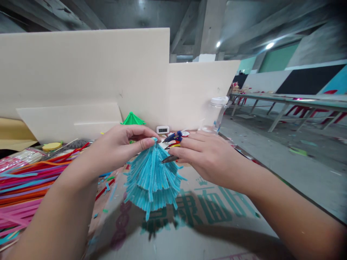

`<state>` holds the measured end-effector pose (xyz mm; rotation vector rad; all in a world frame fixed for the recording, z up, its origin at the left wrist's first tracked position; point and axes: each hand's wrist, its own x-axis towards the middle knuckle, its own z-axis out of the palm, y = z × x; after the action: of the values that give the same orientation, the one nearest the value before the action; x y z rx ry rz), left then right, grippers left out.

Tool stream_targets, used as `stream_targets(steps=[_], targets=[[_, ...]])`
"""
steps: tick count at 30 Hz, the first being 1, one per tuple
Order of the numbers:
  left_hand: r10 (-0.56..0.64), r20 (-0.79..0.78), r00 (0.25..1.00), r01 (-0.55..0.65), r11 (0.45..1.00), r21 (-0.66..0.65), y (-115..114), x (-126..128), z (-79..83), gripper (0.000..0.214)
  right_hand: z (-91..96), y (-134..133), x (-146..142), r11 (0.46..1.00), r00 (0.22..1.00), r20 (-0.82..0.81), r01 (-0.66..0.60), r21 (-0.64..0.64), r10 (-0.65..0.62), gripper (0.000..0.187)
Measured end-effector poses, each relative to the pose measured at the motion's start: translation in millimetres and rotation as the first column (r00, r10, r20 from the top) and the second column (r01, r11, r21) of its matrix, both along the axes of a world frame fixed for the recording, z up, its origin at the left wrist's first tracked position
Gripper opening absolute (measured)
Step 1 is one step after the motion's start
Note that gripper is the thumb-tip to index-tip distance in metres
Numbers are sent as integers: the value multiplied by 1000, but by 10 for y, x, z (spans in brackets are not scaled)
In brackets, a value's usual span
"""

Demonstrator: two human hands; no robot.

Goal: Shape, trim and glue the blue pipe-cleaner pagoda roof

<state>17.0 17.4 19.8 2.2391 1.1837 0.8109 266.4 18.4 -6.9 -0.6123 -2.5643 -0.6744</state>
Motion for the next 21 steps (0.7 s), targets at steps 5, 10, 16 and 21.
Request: stream_targets(steps=[5, 10, 16, 21], targets=[[-13, 6, 1000, 13, 1000, 17, -2, 0, 4, 29, 18, 2, 13, 1000, 999, -37, -31, 3, 31, 26], [-40, 9, 999, 39, 999, 34, -4, 13, 17, 27, 39, -6, 14, 997, 995, -90, -32, 66, 38, 30], [-59, 4, 998, 59, 996, 61, -10, 28, 16, 25, 6, -10, -15, 1000, 999, -52, 5, 27, -3, 27], [-54, -16, 998, 55, 996, 67, -21, 36, 31, 26, 27, -20, -23, 1000, 999, -38, 9, 2, -9, 27]])
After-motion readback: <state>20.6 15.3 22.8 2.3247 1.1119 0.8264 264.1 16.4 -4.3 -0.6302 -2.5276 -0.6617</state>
